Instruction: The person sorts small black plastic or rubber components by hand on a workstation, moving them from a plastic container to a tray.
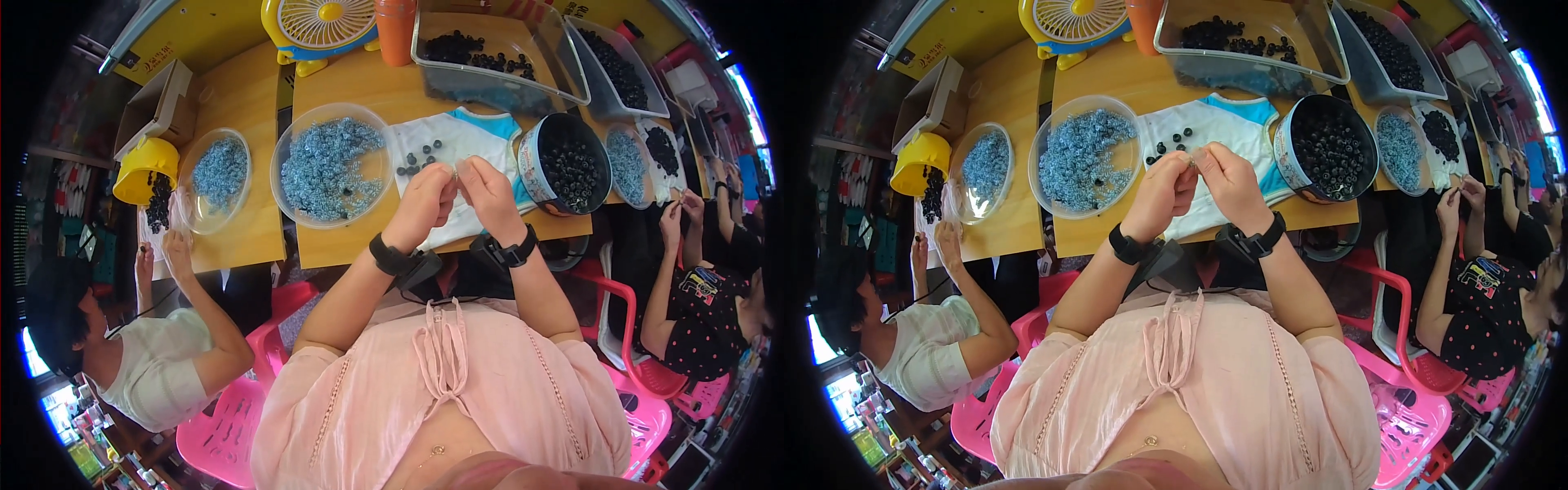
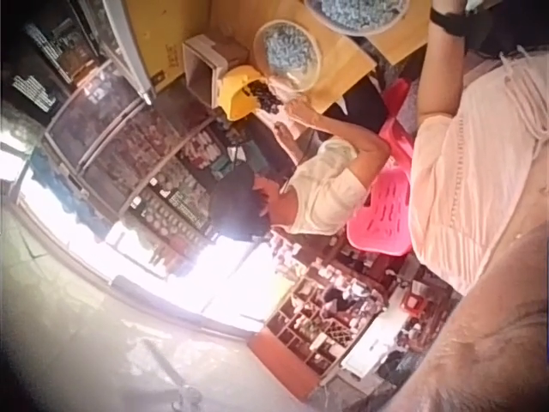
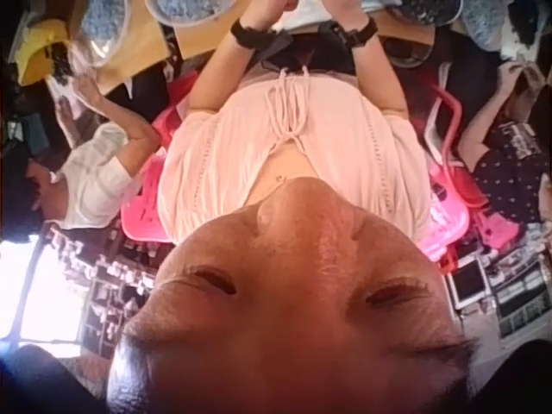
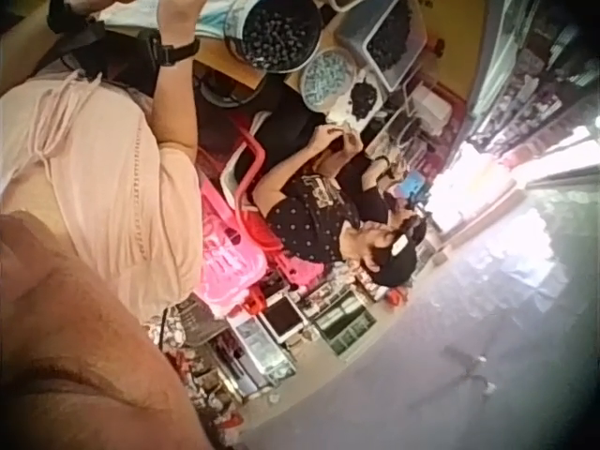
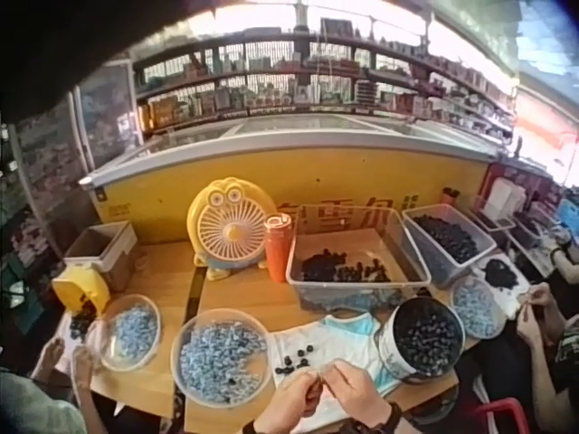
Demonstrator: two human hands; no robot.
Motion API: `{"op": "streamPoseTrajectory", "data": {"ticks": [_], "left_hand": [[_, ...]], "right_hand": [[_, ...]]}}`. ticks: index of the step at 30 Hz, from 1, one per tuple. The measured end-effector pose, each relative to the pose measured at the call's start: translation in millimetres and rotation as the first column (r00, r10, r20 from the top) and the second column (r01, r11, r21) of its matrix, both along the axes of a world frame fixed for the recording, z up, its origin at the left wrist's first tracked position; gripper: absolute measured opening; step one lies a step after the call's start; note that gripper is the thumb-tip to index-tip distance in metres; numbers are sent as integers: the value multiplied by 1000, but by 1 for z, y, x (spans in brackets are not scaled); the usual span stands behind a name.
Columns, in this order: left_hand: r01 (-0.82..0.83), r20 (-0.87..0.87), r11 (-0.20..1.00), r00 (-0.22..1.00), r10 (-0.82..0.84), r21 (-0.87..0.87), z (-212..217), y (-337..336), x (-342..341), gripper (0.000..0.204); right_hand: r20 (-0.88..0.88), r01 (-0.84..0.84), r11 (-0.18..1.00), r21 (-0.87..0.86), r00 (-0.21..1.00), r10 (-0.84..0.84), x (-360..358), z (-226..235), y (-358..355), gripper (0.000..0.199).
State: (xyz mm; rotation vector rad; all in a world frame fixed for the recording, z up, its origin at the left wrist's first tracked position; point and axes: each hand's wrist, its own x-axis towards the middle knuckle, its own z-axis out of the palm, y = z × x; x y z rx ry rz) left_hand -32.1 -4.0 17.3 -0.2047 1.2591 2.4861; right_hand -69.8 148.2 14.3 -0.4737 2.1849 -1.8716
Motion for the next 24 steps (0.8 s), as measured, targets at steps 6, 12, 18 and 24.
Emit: {"op": "streamPoseTrajectory", "data": {"ticks": [6, 12, 18, 24], "left_hand": [[-472, -630, 578, 771, -96, -666, -13, 1, 2, 29], [-62, -139, 973, 990, 31, -222, 2, 3, 5, 31], [134, 158, 967, 973, -170, 215, 4, -4, 3, 34], [16, -120, 972, 992, -45, -233, -10, -5, 6, 30]], "right_hand": [[401, -19, 977, -210, 910, 104, 5, 20, 0, 34], [-153, 55, 998, -11, 987, -56, 10, 7, -5, 27], [-585, 198, 973, 116, 806, -94, 13, 6, -5, 20], [-431, 117, 984, 134, 901, -48, 15, 5, 0, 21]]}}
